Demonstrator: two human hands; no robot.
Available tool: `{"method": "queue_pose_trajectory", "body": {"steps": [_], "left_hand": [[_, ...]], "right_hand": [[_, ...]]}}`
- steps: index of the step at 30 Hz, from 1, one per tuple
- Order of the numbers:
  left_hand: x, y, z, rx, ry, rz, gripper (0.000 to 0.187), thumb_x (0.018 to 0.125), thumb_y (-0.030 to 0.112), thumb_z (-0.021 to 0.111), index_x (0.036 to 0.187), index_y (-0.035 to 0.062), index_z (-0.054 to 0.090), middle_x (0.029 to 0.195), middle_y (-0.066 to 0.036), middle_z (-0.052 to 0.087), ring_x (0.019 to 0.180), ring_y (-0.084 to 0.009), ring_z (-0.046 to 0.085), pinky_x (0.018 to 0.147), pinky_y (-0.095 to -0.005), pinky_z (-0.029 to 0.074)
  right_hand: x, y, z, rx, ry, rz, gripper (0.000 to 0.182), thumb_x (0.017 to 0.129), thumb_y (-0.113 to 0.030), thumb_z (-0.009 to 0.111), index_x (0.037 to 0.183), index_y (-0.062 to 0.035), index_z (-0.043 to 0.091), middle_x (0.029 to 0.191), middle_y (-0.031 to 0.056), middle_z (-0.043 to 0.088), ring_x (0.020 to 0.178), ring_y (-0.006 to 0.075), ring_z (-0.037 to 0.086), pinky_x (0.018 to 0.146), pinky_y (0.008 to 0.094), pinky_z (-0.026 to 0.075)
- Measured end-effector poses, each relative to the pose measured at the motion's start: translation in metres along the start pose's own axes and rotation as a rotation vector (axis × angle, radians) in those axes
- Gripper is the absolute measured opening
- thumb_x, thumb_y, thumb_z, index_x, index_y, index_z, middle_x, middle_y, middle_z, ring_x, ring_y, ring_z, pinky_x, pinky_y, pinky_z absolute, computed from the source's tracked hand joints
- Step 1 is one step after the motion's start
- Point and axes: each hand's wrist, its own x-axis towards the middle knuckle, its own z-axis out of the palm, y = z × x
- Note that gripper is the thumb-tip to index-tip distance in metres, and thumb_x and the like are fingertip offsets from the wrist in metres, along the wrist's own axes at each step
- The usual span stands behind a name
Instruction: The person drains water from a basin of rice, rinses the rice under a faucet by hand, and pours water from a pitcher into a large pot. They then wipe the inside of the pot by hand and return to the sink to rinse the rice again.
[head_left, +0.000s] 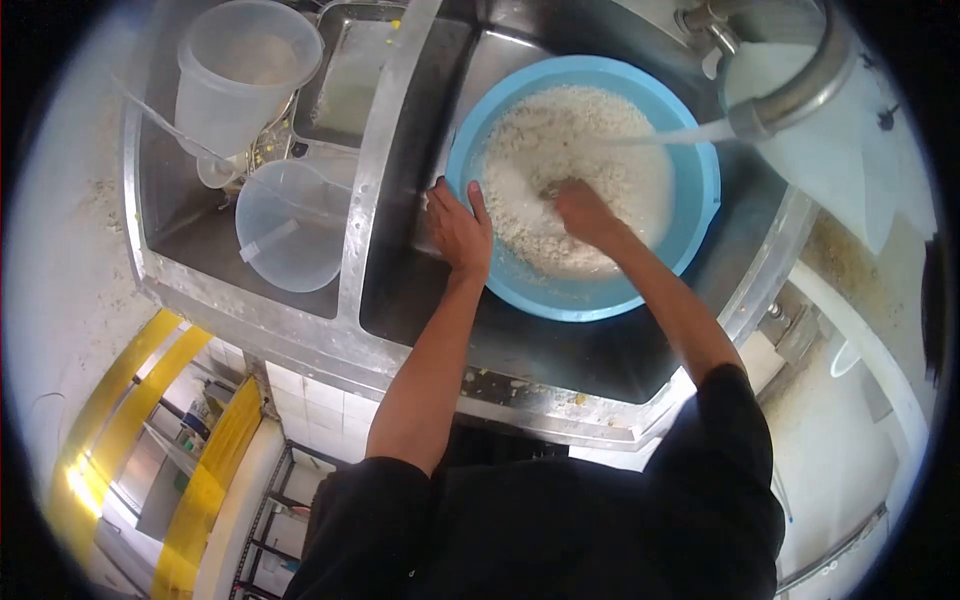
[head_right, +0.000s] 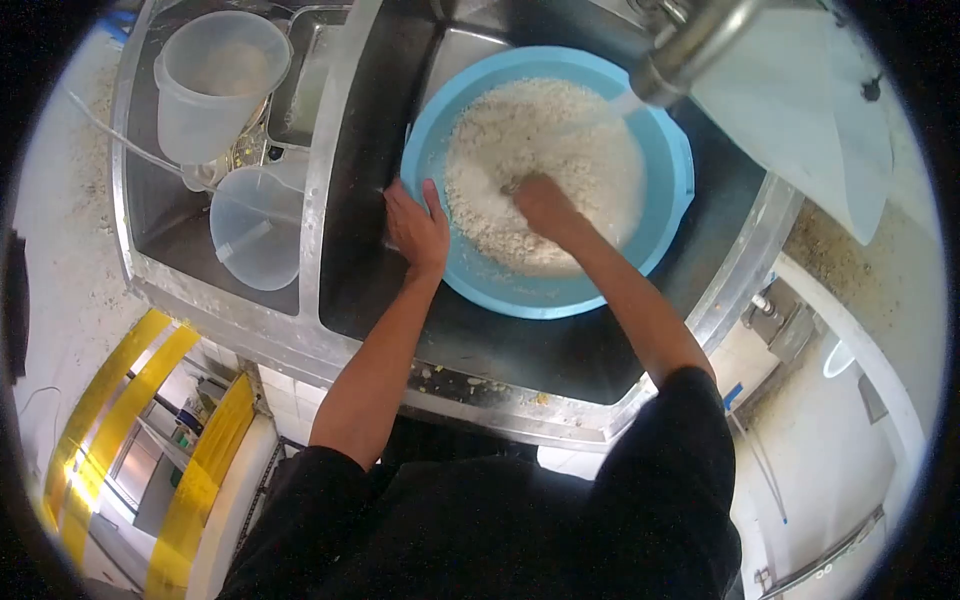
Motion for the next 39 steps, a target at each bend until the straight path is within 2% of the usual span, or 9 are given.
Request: {"method": "queue_pose_trajectory", "body": {"steps": [5, 10, 18, 23, 29, 33, 36, 38, 39], "left_hand": [[0.000, 0.006, -0.005, -0.011, -0.012, -0.026, 0.046, 0.096, 0.033, 0.050, 0.121, -0.0053, 0.044, 0.107, -0.023, 0.052, 0.098, -0.0403, 0.054, 0.084, -0.0481, 0.044], [-0.001, 0.002, 0.000, -0.049, -0.031, -0.040, 0.046, 0.096, 0.033, 0.049, 0.122, -0.0054, 0.043, 0.107, -0.024, 0.052, 0.099, -0.0406, 0.053, 0.085, -0.0493, 0.043], [0.003, 0.005, -0.006, -0.083, -0.098, -0.097, 0.051, 0.097, 0.037, 0.046, 0.124, -0.0056, 0.042, 0.114, -0.026, 0.051, 0.105, -0.0442, 0.053, 0.090, -0.0502, 0.042], [0.000, 0.006, -0.007, -0.132, -0.100, -0.129, 0.051, 0.097, 0.038, 0.047, 0.124, -0.0056, 0.042, 0.114, -0.026, 0.051, 0.106, -0.0435, 0.052, 0.090, -0.0503, 0.042], [0.000, 0.007, -0.006, -0.074, -0.035, -0.049, 0.046, 0.095, 0.032, 0.052, 0.121, -0.0055, 0.043, 0.108, -0.023, 0.051, 0.101, -0.0409, 0.053, 0.085, -0.0494, 0.044], [0.003, 0.008, -0.006, -0.087, -0.035, -0.059, 0.046, 0.095, 0.031, 0.052, 0.121, -0.0058, 0.043, 0.108, -0.023, 0.052, 0.102, -0.0407, 0.053, 0.086, -0.0494, 0.044], [0.000, 0.006, -0.004, -0.088, -0.038, -0.060, 0.047, 0.095, 0.032, 0.052, 0.121, -0.0059, 0.043, 0.109, -0.023, 0.052, 0.103, -0.0409, 0.053, 0.086, -0.0495, 0.044], [-0.003, 0.005, -0.003, -0.083, -0.039, -0.073, 0.047, 0.095, 0.032, 0.051, 0.121, -0.0059, 0.043, 0.109, -0.023, 0.052, 0.104, -0.0410, 0.053, 0.086, -0.0495, 0.045], [-0.002, 0.006, -0.003, -0.072, -0.040, -0.077, 0.047, 0.095, 0.033, 0.051, 0.122, -0.0058, 0.043, 0.109, -0.023, 0.052, 0.104, -0.0411, 0.053, 0.086, -0.0493, 0.045]], "right_hand": [[0.028, 0.054, -0.077, -0.010, 0.571, 0.058, 0.058, 0.072, -0.019, 0.076, 0.125, -0.0058, 0.058, 0.130, 0.0153, 0.056, 0.125, 0.0294, 0.048, 0.107, 0.0427, 0.036], [0.110, 0.076, -0.072, 0.330, 0.015, 0.332, 0.094, 0.062, -0.065, 0.075, 0.133, -0.0071, 0.054, 0.136, 0.0142, 0.053, 0.129, 0.0309, 0.045, 0.113, 0.0412, 0.028], [0.115, -0.025, -0.075, 0.011, -0.805, 0.190, 0.083, 0.064, -0.063, 0.071, 0.125, -0.0061, 0.061, 0.132, 0.0161, 0.056, 0.129, 0.0331, 0.045, 0.109, 0.0472, 0.030], [-0.015, -0.017, -0.052, -0.077, -0.213, -0.222, 0.054, 0.068, -0.039, 0.079, 0.110, -0.0069, 0.068, 0.134, 0.0146, 0.053, 0.138, 0.0273, 0.034, 0.114, 0.0475, 0.023], [-0.014, 0.088, -0.048, 0.437, 0.501, 0.191, 0.071, 0.076, -0.023, 0.079, 0.136, -0.0040, 0.046, 0.147, 0.0060, 0.041, 0.138, 0.0294, 0.034, 0.118, 0.0430, 0.020], [0.072, 0.144, -0.040, 1.110, 0.286, 0.254, 0.060, 0.087, -0.028, 0.067, 0.137, -0.0030, 0.047, 0.141, 0.0070, 0.048, 0.126, 0.0228, 0.048, 0.108, 0.0344, 0.036], [0.098, 0.138, -0.045, 0.758, 0.190, -0.379, 0.049, 0.090, -0.036, 0.060, 0.126, -0.0034, 0.059, 0.130, 0.0111, 0.058, 0.113, 0.0231, 0.057, 0.093, 0.0365, 0.048], [0.105, 0.099, -0.045, 0.743, -0.006, 0.472, 0.048, 0.085, -0.043, 0.063, 0.116, -0.0059, 0.067, 0.120, 0.0124, 0.064, 0.110, 0.0237, 0.059, 0.091, 0.0349, 0.047], [0.112, 0.090, -0.042, 0.688, -0.265, 0.471, 0.051, 0.082, -0.047, 0.065, 0.114, -0.0076, 0.068, 0.122, 0.0118, 0.062, 0.113, 0.0258, 0.056, 0.098, 0.0375, 0.042]]}}
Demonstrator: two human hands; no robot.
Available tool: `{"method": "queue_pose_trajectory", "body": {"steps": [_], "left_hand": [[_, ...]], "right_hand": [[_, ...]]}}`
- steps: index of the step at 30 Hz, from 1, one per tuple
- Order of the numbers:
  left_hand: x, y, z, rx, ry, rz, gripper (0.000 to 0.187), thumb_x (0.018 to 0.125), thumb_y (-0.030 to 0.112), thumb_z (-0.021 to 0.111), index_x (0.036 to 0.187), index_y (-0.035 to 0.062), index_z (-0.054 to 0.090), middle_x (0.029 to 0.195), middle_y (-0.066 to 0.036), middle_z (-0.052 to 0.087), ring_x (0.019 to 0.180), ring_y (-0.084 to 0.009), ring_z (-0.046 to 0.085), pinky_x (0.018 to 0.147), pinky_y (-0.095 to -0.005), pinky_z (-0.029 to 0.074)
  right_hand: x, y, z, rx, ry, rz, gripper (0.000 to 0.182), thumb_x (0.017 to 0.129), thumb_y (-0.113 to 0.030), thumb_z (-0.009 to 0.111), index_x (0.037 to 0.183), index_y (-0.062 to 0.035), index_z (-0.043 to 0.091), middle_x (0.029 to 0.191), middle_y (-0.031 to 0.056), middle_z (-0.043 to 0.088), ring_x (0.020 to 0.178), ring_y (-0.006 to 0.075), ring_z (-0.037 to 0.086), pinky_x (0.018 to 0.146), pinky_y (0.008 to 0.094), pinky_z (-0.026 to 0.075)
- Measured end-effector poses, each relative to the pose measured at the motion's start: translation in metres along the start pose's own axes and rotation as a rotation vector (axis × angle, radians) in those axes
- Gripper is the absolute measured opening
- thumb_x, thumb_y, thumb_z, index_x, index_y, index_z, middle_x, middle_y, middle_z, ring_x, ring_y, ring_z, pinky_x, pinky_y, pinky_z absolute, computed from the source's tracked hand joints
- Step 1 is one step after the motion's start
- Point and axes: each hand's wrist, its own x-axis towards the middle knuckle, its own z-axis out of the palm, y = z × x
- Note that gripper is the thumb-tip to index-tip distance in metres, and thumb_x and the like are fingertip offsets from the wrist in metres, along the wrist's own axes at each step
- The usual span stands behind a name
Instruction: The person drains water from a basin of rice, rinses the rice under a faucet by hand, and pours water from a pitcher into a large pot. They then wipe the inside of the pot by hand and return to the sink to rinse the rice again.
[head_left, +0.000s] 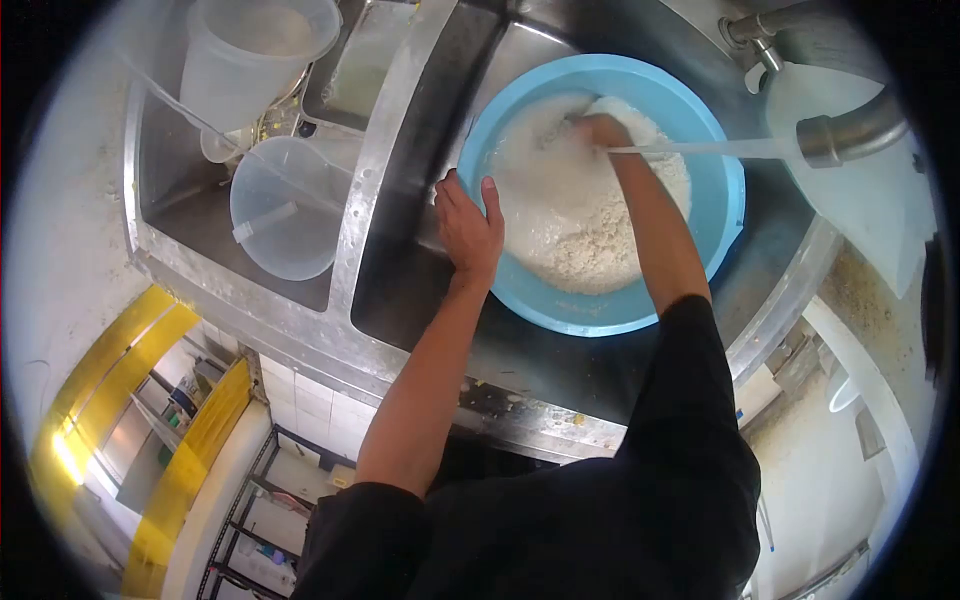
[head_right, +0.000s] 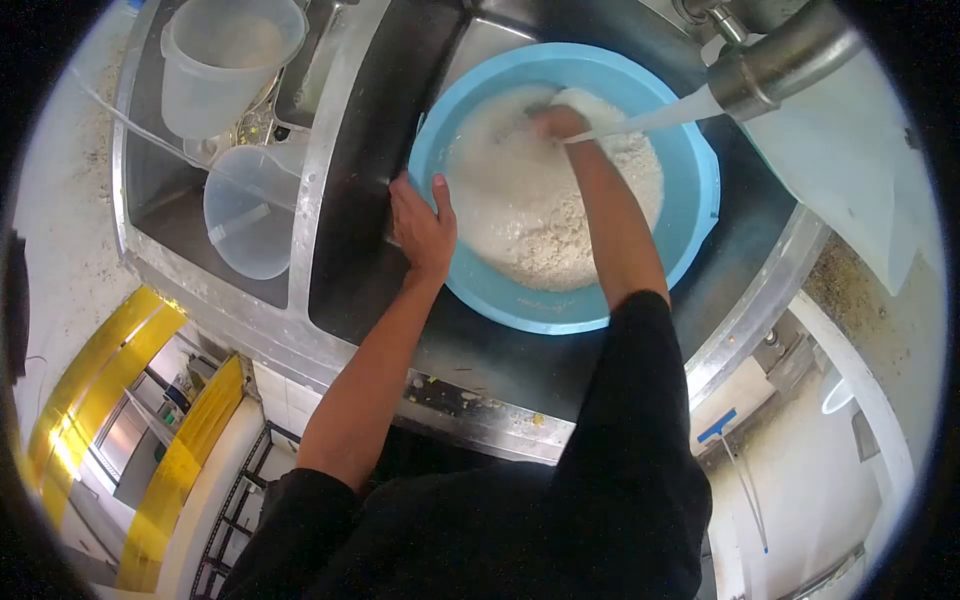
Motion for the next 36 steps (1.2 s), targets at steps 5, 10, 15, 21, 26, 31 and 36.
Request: {"method": "queue_pose_trajectory", "body": {"steps": [5, 10, 15, 21, 26, 31, 36], "left_hand": [[0.002, 0.003, -0.003, -0.023, -0.026, -0.035, 0.049, 0.096, 0.034, 0.049, 0.123, -0.0060, 0.043, 0.109, -0.024, 0.052, 0.104, -0.0413, 0.052, 0.087, -0.0488, 0.044], [0.000, 0.001, -0.003, -0.001, -0.030, 0.001, 0.049, 0.097, 0.035, 0.047, 0.123, -0.0066, 0.042, 0.110, -0.024, 0.050, 0.105, -0.0413, 0.051, 0.087, -0.0486, 0.044], [-0.002, 0.003, -0.002, -0.002, -0.020, 0.000, 0.049, 0.097, 0.035, 0.046, 0.123, -0.0064, 0.043, 0.110, -0.025, 0.050, 0.105, -0.0420, 0.052, 0.087, -0.0488, 0.043], [0.002, -0.001, -0.001, -0.003, 0.023, 0.016, 0.048, 0.097, 0.035, 0.046, 0.122, -0.0056, 0.044, 0.110, -0.024, 0.051, 0.103, -0.0426, 0.052, 0.087, -0.0490, 0.043], [0.000, -0.001, 0.002, -0.022, 0.031, 0.004, 0.047, 0.097, 0.035, 0.047, 0.121, -0.0047, 0.045, 0.110, -0.024, 0.052, 0.103, -0.0418, 0.053, 0.087, -0.0487, 0.044], [-0.001, 0.002, -0.002, -0.043, -0.012, -0.020, 0.051, 0.098, 0.036, 0.047, 0.123, -0.0086, 0.044, 0.114, -0.027, 0.051, 0.106, -0.0440, 0.053, 0.090, -0.0486, 0.042], [-0.001, 0.003, -0.001, -0.043, 0.010, -0.009, 0.048, 0.097, 0.034, 0.048, 0.122, -0.0068, 0.044, 0.111, -0.025, 0.052, 0.103, -0.0427, 0.053, 0.087, -0.0482, 0.043]], "right_hand": [[-0.130, -0.010, 0.081, -0.688, 0.129, -0.463, 0.065, 0.063, -0.046, 0.081, 0.118, -0.0171, 0.065, 0.144, 0.0130, 0.041, 0.136, 0.0393, 0.031, 0.110, 0.0646, 0.015], [-0.189, -0.020, 0.096, -0.758, 0.415, -0.160, 0.080, 0.057, -0.035, 0.085, 0.130, -0.0205, 0.055, 0.149, 0.0136, 0.033, 0.133, 0.0434, 0.032, 0.104, 0.0629, 0.031], [-0.085, 0.026, 0.108, -0.682, 0.727, 0.101, 0.077, 0.065, -0.027, 0.080, 0.135, -0.0143, 0.049, 0.141, 0.0167, 0.042, 0.125, 0.0405, 0.044, 0.083, 0.0544, 0.049], [-0.007, 0.056, 0.143, -0.644, 0.690, 0.307, 0.044, 0.083, -0.028, 0.062, 0.121, -0.0057, 0.060, 0.113, 0.0178, 0.062, 0.103, 0.0311, 0.060, 0.079, 0.0459, 0.050], [-0.129, 0.022, 0.130, -0.214, 0.527, -0.123, 0.043, 0.076, -0.026, 0.074, 0.116, -0.0113, 0.064, 0.119, 0.0125, 0.062, 0.114, 0.0299, 0.056, 0.089, 0.0449, 0.045], [-0.175, 0.045, 0.105, -0.010, 1.066, -0.232, 0.058, 0.072, -0.024, 0.080, 0.124, -0.0086, 0.058, 0.126, 0.0166, 0.056, 0.128, 0.0314, 0.045, 0.100, 0.0425, 0.043], [-0.114, 0.074, 0.098, 0.695, 1.194, -0.129, 0.071, 0.079, -0.036, 0.067, 0.140, -0.0092, 0.043, 0.144, 0.0137, 0.040, 0.136, 0.0308, 0.034, 0.112, 0.0429, 0.026]]}}
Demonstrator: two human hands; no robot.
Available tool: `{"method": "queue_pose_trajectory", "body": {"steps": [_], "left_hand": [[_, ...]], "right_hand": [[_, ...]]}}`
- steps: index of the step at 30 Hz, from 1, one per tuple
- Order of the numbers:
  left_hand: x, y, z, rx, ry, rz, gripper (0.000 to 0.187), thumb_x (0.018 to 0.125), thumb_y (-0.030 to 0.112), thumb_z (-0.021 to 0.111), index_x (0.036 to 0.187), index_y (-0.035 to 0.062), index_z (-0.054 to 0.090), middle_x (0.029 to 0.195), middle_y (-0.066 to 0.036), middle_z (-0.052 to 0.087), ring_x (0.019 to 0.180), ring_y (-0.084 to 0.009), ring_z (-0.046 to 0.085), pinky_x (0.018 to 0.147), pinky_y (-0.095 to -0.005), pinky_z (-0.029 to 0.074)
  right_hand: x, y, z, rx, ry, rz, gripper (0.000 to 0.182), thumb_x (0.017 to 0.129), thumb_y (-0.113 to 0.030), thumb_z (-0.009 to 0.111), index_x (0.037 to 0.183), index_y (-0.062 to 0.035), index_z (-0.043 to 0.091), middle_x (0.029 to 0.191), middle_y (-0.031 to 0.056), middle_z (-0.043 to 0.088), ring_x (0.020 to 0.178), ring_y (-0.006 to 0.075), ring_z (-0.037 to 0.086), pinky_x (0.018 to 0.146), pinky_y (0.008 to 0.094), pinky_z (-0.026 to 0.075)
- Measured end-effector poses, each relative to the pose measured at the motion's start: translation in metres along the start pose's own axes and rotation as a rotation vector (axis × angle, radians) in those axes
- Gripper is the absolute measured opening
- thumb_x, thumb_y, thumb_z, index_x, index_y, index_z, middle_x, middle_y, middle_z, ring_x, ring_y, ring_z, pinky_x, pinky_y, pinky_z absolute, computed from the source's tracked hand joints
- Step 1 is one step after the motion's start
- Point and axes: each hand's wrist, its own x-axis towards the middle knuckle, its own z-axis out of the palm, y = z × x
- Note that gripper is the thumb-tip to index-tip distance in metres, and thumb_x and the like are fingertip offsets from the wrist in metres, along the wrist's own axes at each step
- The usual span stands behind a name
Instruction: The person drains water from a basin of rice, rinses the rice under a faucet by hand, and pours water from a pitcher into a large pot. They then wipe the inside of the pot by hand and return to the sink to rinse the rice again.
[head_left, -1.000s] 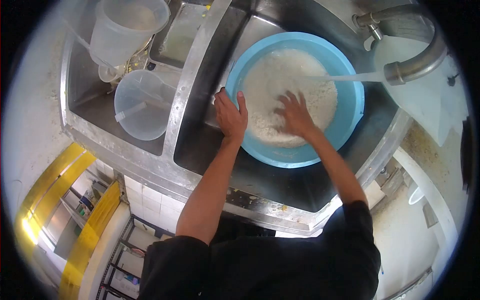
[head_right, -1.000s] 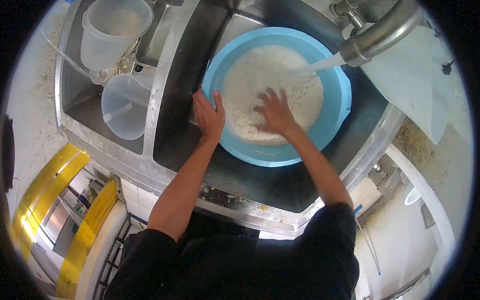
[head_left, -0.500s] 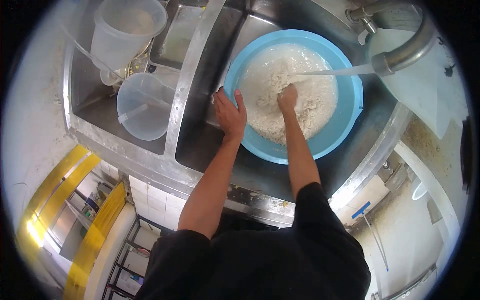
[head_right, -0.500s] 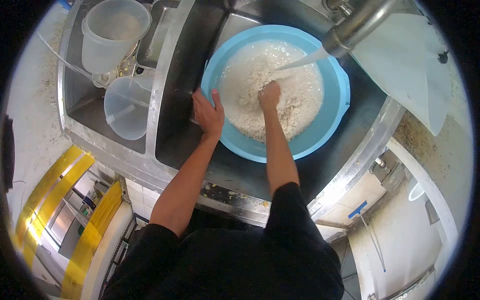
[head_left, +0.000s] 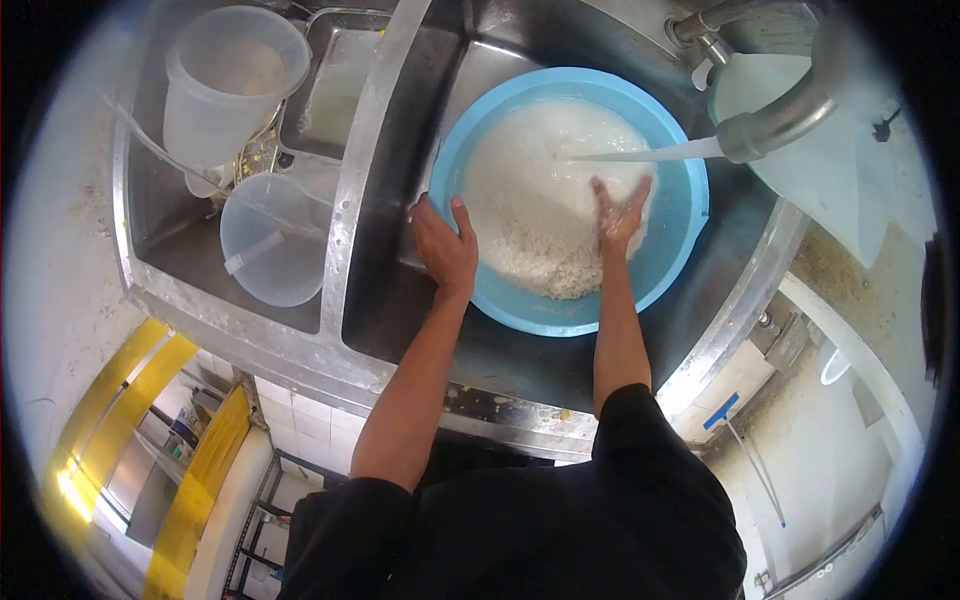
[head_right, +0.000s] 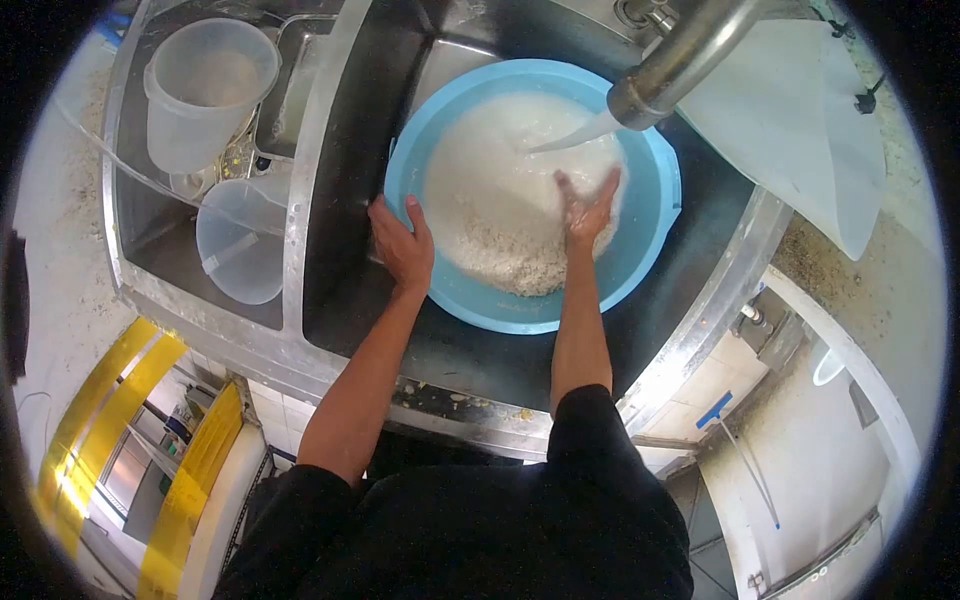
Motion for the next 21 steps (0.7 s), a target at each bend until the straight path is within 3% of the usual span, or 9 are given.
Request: {"method": "queue_pose_trajectory", "body": {"steps": [4, 6, 9, 12, 13, 14, 16, 18, 21], "left_hand": [[-0.002, -0.004, 0.005, -0.015, 0.054, 0.034, 0.044, 0.097, 0.032, 0.050, 0.121, -0.0049, 0.045, 0.108, -0.024, 0.053, 0.102, -0.0416, 0.054, 0.084, -0.0481, 0.044], [-0.003, -0.008, 0.006, -0.010, 0.046, 0.029, 0.044, 0.097, 0.032, 0.050, 0.120, -0.0048, 0.045, 0.109, -0.024, 0.053, 0.102, -0.0418, 0.054, 0.085, -0.0483, 0.044], [-0.002, -0.008, 0.003, -0.024, 0.028, 0.036, 0.046, 0.097, 0.033, 0.050, 0.120, -0.0061, 0.045, 0.109, -0.025, 0.053, 0.102, -0.0430, 0.054, 0.086, -0.0486, 0.043], [-0.001, -0.002, 0.002, -0.031, 0.025, 0.032, 0.047, 0.097, 0.034, 0.050, 0.119, -0.0075, 0.045, 0.109, -0.026, 0.053, 0.102, -0.0440, 0.055, 0.086, -0.0484, 0.043], [-0.001, -0.001, 0.001, -0.015, 0.028, 0.026, 0.046, 0.097, 0.034, 0.050, 0.119, -0.0074, 0.045, 0.109, -0.026, 0.053, 0.102, -0.0439, 0.055, 0.086, -0.0483, 0.043], [0.000, -0.001, 0.001, -0.021, 0.034, 0.030, 0.046, 0.097, 0.034, 0.050, 0.119, -0.0074, 0.045, 0.109, -0.026, 0.053, 0.102, -0.0439, 0.055, 0.086, -0.0483, 0.043], [-0.001, -0.002, 0.000, -0.016, 0.012, 0.023, 0.046, 0.097, 0.033, 0.051, 0.119, -0.0074, 0.046, 0.108, -0.026, 0.054, 0.101, -0.0438, 0.055, 0.085, -0.0481, 0.044], [-0.003, 0.000, -0.002, -0.023, 0.016, 0.023, 0.045, 0.097, 0.032, 0.051, 0.118, -0.0073, 0.046, 0.108, -0.026, 0.054, 0.101, -0.0437, 0.055, 0.085, -0.0482, 0.044], [0.001, -0.004, 0.002, -0.018, 0.026, 0.038, 0.045, 0.096, 0.033, 0.051, 0.119, -0.0061, 0.046, 0.108, -0.025, 0.054, 0.101, -0.0430, 0.054, 0.085, -0.0485, 0.043]], "right_hand": [[0.059, 0.060, 0.017, 0.534, -0.513, 0.260, 0.078, 0.089, -0.057, 0.050, 0.148, -0.0076, 0.033, 0.154, 0.0090, 0.030, 0.142, 0.0273, 0.025, 0.118, 0.0422, 0.010], [0.051, 0.024, 0.027, 0.194, -0.512, 0.569, 0.097, 0.083, -0.077, 0.040, 0.149, -0.0079, 0.029, 0.155, 0.0116, 0.026, 0.143, 0.0286, 0.022, 0.117, 0.0455, 0.014], [0.023, -0.011, 0.030, -0.014, -0.705, 0.530, 0.086, 0.083, -0.067, 0.050, 0.146, -0.0108, 0.036, 0.153, 0.0125, 0.031, 0.142, 0.0324, 0.022, 0.115, 0.0506, 0.015], [0.002, -0.037, 0.036, -0.840, -1.002, 0.003, 0.093, 0.068, -0.052, 0.079, 0.145, -0.0160, 0.040, 0.153, 0.0214, 0.025, 0.138, 0.0412, 0.029, 0.112, 0.0620, 0.015], [-0.017, -0.044, 0.024, -0.841, -0.996, -0.003, 0.093, 0.068, -0.052, 0.079, 0.145, -0.0160, 0.040, 0.153, 0.0214, 0.025, 0.138, 0.0412, 0.029, 0.112, 0.0620, 0.015], [-0.042, -0.051, 0.008, -0.951, -0.815, -0.403, 0.106, 0.063, -0.046, 0.084, 0.148, -0.0150, 0.029, 0.153, 0.0246, 0.020, 0.139, 0.0434, 0.025, 0.111, 0.0609, 0.020], [-0.073, -0.072, -0.006, -1.035, -0.609, -0.797, 0.120, 0.058, -0.039, 0.088, 0.151, -0.0141, 0.018, 0.153, 0.0278, 0.014, 0.140, 0.0455, 0.021, 0.111, 0.0597, 0.025], [-0.084, -0.106, -0.004, -1.172, -0.520, 0.102, 0.118, 0.056, -0.028, 0.088, 0.151, -0.0115, 0.019, 0.157, 0.0211, 0.010, 0.138, 0.0464, 0.024, 0.111, 0.0520, 0.029], [-0.069, -0.065, 0.017, -1.149, -0.421, 0.131, 0.106, 0.064, -0.030, 0.082, 0.149, -0.0095, 0.022, 0.151, 0.0195, 0.020, 0.133, 0.0412, 0.031, 0.106, 0.0490, 0.034]]}}
